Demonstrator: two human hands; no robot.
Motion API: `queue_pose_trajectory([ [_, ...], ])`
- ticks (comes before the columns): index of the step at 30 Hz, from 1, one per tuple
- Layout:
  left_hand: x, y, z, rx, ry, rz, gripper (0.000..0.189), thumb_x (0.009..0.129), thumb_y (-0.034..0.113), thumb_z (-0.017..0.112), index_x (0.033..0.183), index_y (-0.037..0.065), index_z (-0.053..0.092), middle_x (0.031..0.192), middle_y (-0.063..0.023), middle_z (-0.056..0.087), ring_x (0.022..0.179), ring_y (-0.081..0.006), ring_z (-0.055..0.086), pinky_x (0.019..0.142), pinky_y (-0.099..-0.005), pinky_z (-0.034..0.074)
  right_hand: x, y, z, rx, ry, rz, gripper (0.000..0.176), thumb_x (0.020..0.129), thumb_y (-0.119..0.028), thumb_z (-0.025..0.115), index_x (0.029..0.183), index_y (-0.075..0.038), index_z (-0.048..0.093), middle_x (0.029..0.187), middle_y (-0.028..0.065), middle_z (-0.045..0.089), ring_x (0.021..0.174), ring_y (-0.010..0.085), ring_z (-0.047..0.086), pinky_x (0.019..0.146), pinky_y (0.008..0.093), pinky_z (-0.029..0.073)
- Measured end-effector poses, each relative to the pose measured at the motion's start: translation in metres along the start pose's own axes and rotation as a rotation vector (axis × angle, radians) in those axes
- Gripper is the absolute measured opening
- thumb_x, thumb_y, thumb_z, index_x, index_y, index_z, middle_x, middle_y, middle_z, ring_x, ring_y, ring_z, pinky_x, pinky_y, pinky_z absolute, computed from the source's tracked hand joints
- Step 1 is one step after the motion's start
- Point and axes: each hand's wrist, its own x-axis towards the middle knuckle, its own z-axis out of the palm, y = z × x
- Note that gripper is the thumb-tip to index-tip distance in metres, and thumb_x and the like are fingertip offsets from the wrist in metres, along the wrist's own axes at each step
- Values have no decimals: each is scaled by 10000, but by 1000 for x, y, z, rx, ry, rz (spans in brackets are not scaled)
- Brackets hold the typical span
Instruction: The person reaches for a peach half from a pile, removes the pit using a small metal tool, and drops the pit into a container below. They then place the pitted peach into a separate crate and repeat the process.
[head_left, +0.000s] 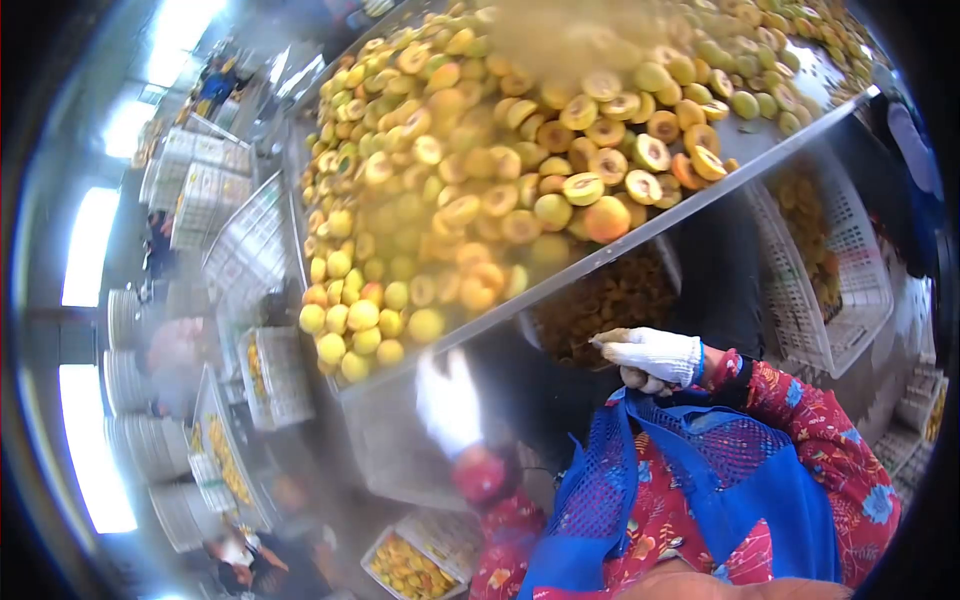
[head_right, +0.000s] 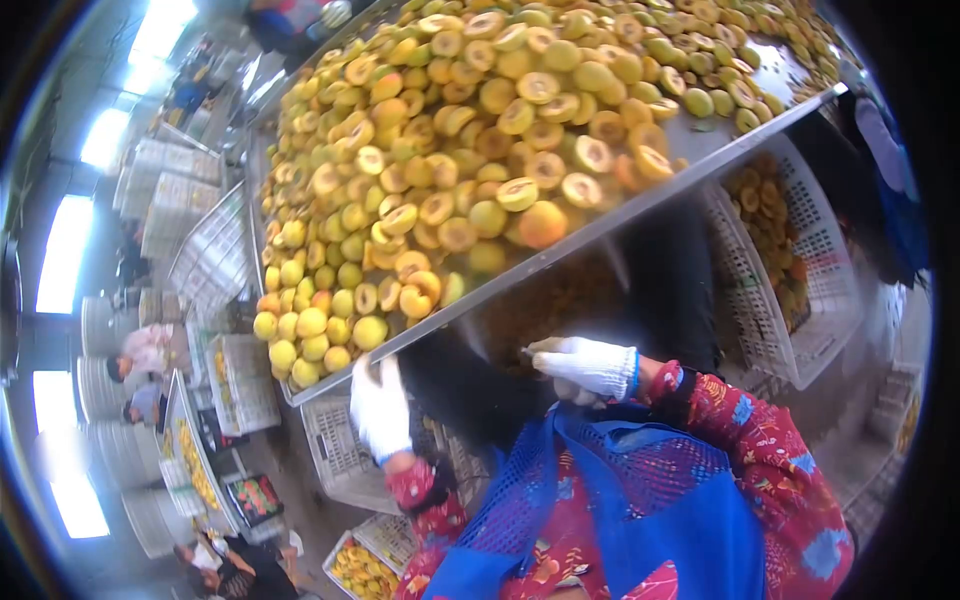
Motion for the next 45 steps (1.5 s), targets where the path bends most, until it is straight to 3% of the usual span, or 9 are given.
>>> queue_pose_trajectory([
  [6, 78, 73, 54, 299, -281, 173, 671, 873, 545, 663, 1285, 21, 584, 1089, -277, 704, 1048, -421, 679, 930, -484, 524, 7, 5, -3, 106, 18, -44, 327, 1027, -441, 579, 1148, -136, 581, 669, -13, 546, 444, 55, 494, 370, 208, 373],
  [8, 97, 52, 74, -3, -181, 468, 558, 911, 461, 654, 1263, 35, 580, 990, -221, 725, 865, -344, 724, 746, -421, 578, 5, 8, -3, 137, 44, -68, 313, 1027, -440, 580, 1069, -130, 578, 653, -13, 539, 434, 55, 495, 367, 209, 374],
  [12, 74, 45, 59, -1061, -506, 35, 410, 956, 364, 615, 1252, 82, 579, 879, -101, 684, 640, -169, 646, 501, -265, 496, -9, -16, 13, -128, 232, -190, 372, 1059, -424, 510, 1151, -67, 564, 638, -27, 491, 431, 41, 433, 387, 211, 351],
  [14, 55, 46, 52, -1413, -668, -59, 362, 965, 348, 603, 1236, 108, 594, 894, -65, 668, 622, -95, 594, 463, -194, 441, -5, -30, 26, -361, 336, -343, 324, 1044, -357, 533, 1084, -39, 578, 659, 84, 583, 476, 201, 558, 454, 326, 454],
  [17, 29, 43, 52, -1492, -771, -102, 477, 1068, 499, 407, 1220, 91, 601, 911, -85, 684, 640, -132, 614, 510, -222, 475, 5, -41, 46, -746, 493, -628, 302, 996, -304, 588, 990, -2, 589, 731, 249, 649, 636, 445, 646, 572, 493, 520],
  [19, 13, 50, 54, -1413, -759, -102, 650, 1078, 595, 269, 1222, 51, 594, 912, -103, 694, 693, -167, 647, 584, -247, 519, 13, -41, 54, -877, 544, -633, 307, 995, -302, 594, 975, 5, 592, 701, 234, 643, 615, 432, 644, 553, 494, 514],
  [27, -21, 69, 50, -1152, -636, 129, 620, 1096, 513, 345, 1066, -25, 651, 921, -138, 703, 809, -182, 682, 755, -297, 552, 19, -25, 57, -1016, 551, -619, 322, 997, -307, 584, 939, 9, 608, 659, 243, 621, 566, 416, 626, 507, 478, 499],
  [37, -39, 53, 56, -976, -402, 360, 489, 1105, 345, 370, 1041, -37, 669, 898, -134, 722, 807, -206, 697, 753, -328, 543, 4, -31, 68, 364, -94, -16, 386, 1060, -441, 511, 879, -101, 539, 569, -55, 394, 402, 47, 343, 350, 222, 277],
  [45, -38, 53, 68, -1367, -665, 226, 491, 1094, 457, 406, 1089, 9, 607, 830, -133, 682, 734, -177, 677, 673, -297, 553, 41, 19, 43, 1232, -801, 74, 458, 1099, -438, 378, 1049, -13, 541, 595, -21, 406, 361, 50, 326, 332, 213, 292],
])
